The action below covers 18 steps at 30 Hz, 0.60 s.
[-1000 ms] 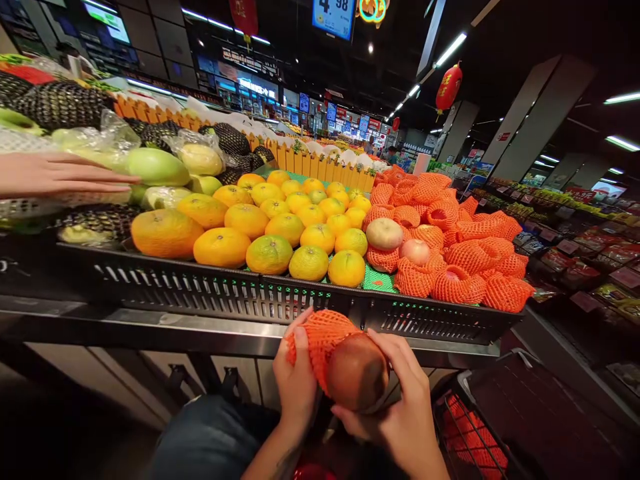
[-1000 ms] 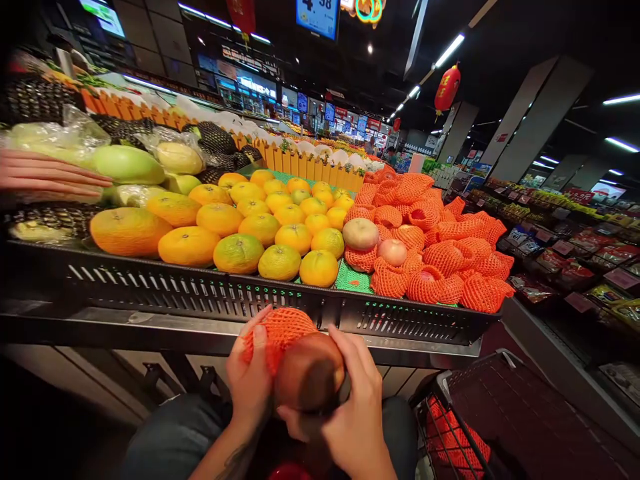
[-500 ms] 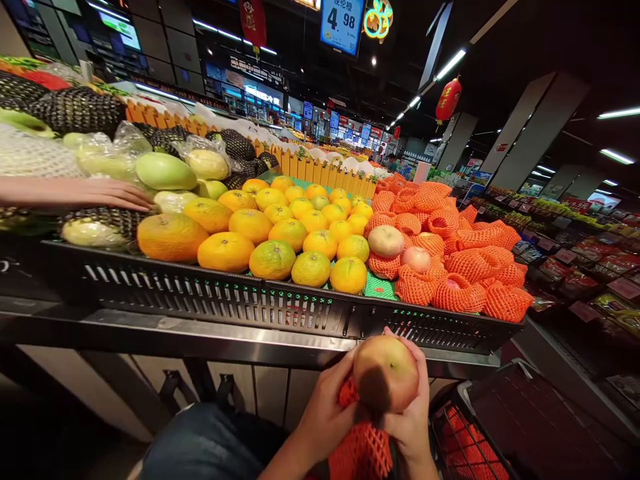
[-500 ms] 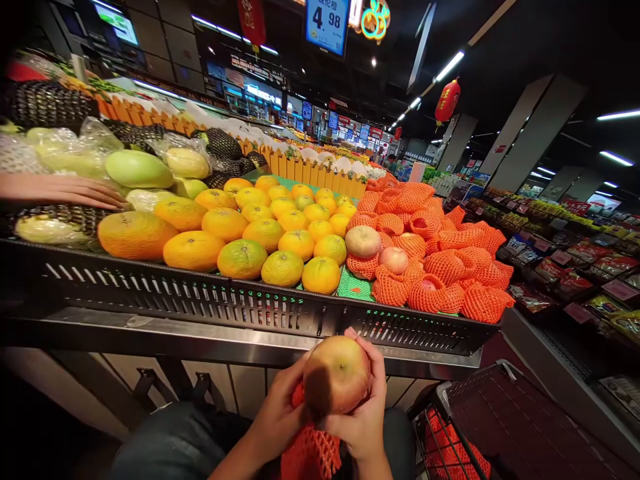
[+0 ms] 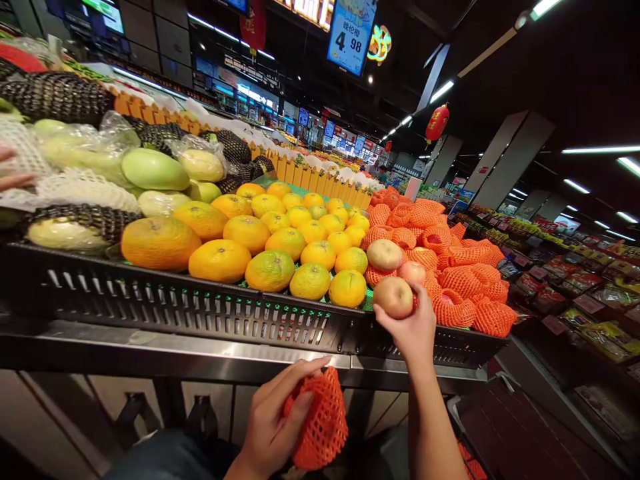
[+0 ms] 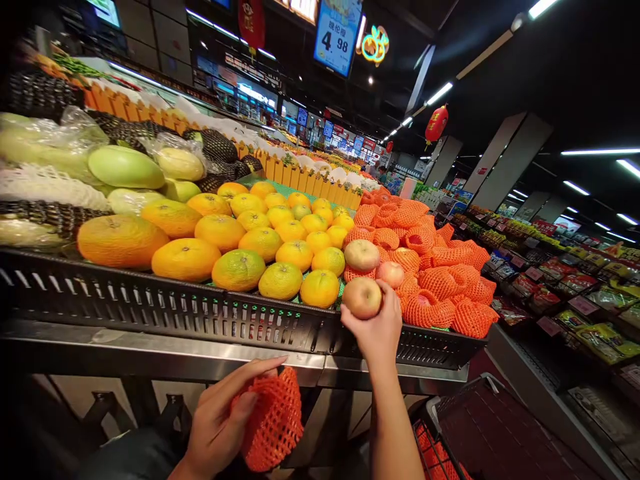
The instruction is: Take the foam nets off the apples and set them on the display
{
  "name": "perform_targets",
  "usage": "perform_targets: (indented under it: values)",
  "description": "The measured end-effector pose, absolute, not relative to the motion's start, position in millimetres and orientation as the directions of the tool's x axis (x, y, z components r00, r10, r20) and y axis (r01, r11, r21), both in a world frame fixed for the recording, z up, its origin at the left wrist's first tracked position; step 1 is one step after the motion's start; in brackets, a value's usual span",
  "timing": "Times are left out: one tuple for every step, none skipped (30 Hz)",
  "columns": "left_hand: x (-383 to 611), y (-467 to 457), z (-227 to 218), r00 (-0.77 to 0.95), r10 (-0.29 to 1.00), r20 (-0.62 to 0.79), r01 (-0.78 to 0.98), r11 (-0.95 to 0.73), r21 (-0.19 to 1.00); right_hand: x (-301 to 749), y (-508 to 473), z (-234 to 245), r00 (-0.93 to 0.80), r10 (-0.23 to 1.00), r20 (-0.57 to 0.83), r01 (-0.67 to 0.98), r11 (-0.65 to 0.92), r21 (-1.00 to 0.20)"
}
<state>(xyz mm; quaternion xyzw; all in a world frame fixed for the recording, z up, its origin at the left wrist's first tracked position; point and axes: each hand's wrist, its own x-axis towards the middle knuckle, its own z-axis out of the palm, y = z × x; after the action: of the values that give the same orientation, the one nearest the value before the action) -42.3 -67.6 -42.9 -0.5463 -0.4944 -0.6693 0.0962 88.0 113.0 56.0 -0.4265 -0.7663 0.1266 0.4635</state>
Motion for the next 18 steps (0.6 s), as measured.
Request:
perform_targets:
  values:
    - [-43.1, -69.7, -42.4, -0.392, 0.392, 0.832, 0.674, -0.494, 0.550, 81.4, 121.6, 65.3, -0.238, 0.800, 0.551, 0.627, 0.560, -0.542]
    - [-43.8, -71.5, -42.1, -0.400, 0.379, 0.835, 0.675, -0.494, 0.547, 75.9, 128.1, 72.8, -0.277, 0.820, 0.501, 0.686, 0.534, -0.495]
    - [-44.4, -73.1, -42.1, -0.407, 0.368, 0.836, 0.676, -0.494, 0.547, 71.6, 132.5, 78.1, -0.314, 0.830, 0.460, 0.716, 0.526, -0.460]
    - [-44.9, -74.1, -42.3, -0.413, 0.361, 0.836, 0.675, -0.495, 0.547, 68.4, 135.1, 81.1, -0.348, 0.833, 0.430, 0.726, 0.530, -0.439]
    - [-45.1, -74.6, -42.6, -0.420, 0.356, 0.835, 0.670, -0.499, 0.549, 66.4, 136.5, 82.1, -0.374, 0.832, 0.410, 0.728, 0.537, -0.427]
    - [-45.2, -74.4, -42.8, -0.427, 0.352, 0.833, 0.664, -0.504, 0.553, 65.5, 137.4, 81.7, -0.392, 0.834, 0.389, 0.736, 0.538, -0.412]
    - [-45.0, -73.5, -43.0, -0.436, 0.349, 0.829, 0.655, -0.509, 0.559, 65.3, 138.4, 80.3, -0.407, 0.836, 0.367, 0.744, 0.537, -0.399]
    - [-44.6, -72.0, -43.1, -0.448, 0.347, 0.824, 0.644, -0.514, 0.567, 65.9, 140.1, 78.7, -0.419, 0.839, 0.347, 0.749, 0.535, -0.390]
    - [-44.1, -70.2, -43.3, -0.463, 0.348, 0.815, 0.629, -0.519, 0.579, 67.0, 142.5, 77.3, -0.432, 0.840, 0.328, 0.750, 0.537, -0.386]
    - [-43.6, -68.2, -43.6, -0.476, 0.354, 0.805, 0.612, -0.524, 0.592, 68.7, 145.5, 76.4, -0.449, 0.837, 0.312, 0.745, 0.544, -0.386]
    - [-43.2, -66.4, -44.4, -0.486, 0.362, 0.795, 0.595, -0.529, 0.605, 71.1, 148.4, 76.1, -0.466, 0.831, 0.304, 0.735, 0.554, -0.391]
    - [-42.9, -65.0, -45.9, -0.491, 0.374, 0.787, 0.579, -0.535, 0.615, 74.2, 150.4, 76.0, -0.482, 0.821, 0.304, 0.718, 0.570, -0.399]
    - [-42.6, -64.0, -48.1, -0.489, 0.389, 0.781, 0.565, -0.540, 0.623, 78.1, 150.4, 75.6, -0.496, 0.810, 0.312, 0.700, 0.586, -0.408]
    - [-42.0, -63.7, -51.2, -0.486, 0.402, 0.776, 0.557, -0.542, 0.630, 83.0, 147.4, 74.2, -0.502, 0.802, 0.323, 0.686, 0.597, -0.417]
    - [-40.9, -63.8, -55.0, -0.488, 0.413, 0.769, 0.552, -0.537, 0.638, 88.5, 140.9, 70.6, -0.497, 0.785, 0.370, 0.662, 0.618, -0.423]
    - [-38.8, -64.1, -59.3, -0.497, 0.419, 0.760, 0.548, -0.528, 0.649, 94.6, 130.8, 64.2, -0.473, 0.746, 0.469, 0.623, 0.659, -0.421]
    - [-35.5, -64.4, -63.8, -0.528, 0.413, 0.742, 0.542, -0.510, 0.669, 100.7, 117.6, 54.2, -0.449, 0.693, 0.564, 0.578, 0.707, -0.409]
    - [-30.7, -64.3, -68.0, -0.584, 0.393, 0.711, 0.528, -0.481, 0.700, 106.5, 102.6, 40.4, -0.389, 0.568, 0.726, 0.484, 0.796, -0.364]
